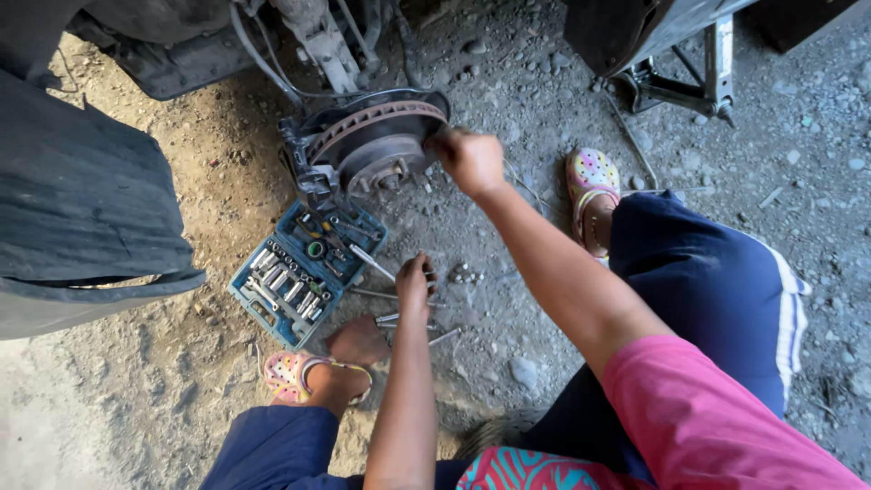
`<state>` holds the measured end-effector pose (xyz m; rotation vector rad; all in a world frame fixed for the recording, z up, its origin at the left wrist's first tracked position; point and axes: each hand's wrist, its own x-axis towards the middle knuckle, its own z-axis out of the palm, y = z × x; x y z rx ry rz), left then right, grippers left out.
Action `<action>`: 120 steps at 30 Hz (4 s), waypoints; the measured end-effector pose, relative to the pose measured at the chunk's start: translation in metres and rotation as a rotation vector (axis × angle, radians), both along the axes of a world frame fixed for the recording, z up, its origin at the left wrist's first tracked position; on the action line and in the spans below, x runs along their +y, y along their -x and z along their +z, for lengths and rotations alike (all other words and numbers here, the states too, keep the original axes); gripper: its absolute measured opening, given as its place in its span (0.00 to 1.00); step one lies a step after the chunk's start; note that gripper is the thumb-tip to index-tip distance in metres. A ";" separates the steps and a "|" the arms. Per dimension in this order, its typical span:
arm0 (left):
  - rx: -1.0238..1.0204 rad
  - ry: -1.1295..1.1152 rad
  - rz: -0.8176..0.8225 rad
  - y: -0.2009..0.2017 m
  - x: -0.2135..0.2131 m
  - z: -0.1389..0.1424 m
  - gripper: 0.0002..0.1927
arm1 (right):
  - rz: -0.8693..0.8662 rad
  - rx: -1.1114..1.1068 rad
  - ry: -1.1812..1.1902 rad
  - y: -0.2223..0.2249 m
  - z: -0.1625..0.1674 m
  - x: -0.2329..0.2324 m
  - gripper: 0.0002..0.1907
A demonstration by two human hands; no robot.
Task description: The person sits on the ground at a vehicle raised on stands with the wheel removed and sands a brake pad with a sanding block by hand. They handle small bolts on the ground, then fit the sanded pad into the brake caliper assembly and press it into place against the disc.
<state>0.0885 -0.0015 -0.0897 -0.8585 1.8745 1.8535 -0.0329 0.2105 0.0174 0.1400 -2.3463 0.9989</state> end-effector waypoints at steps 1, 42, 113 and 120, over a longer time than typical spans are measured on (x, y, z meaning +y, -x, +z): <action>0.010 -0.007 0.004 0.000 0.000 0.000 0.14 | -0.023 0.079 0.069 0.003 0.012 0.004 0.07; 0.101 -0.026 -0.027 0.003 0.011 -0.008 0.15 | 0.282 0.240 -0.032 -0.018 0.115 -0.031 0.15; 0.517 0.922 -0.781 0.112 -0.130 0.246 0.56 | 0.542 0.368 -0.660 0.014 0.155 -0.139 0.14; 0.475 0.807 -0.784 0.107 -0.146 0.240 0.56 | 0.545 0.236 -0.604 0.019 0.143 -0.118 0.09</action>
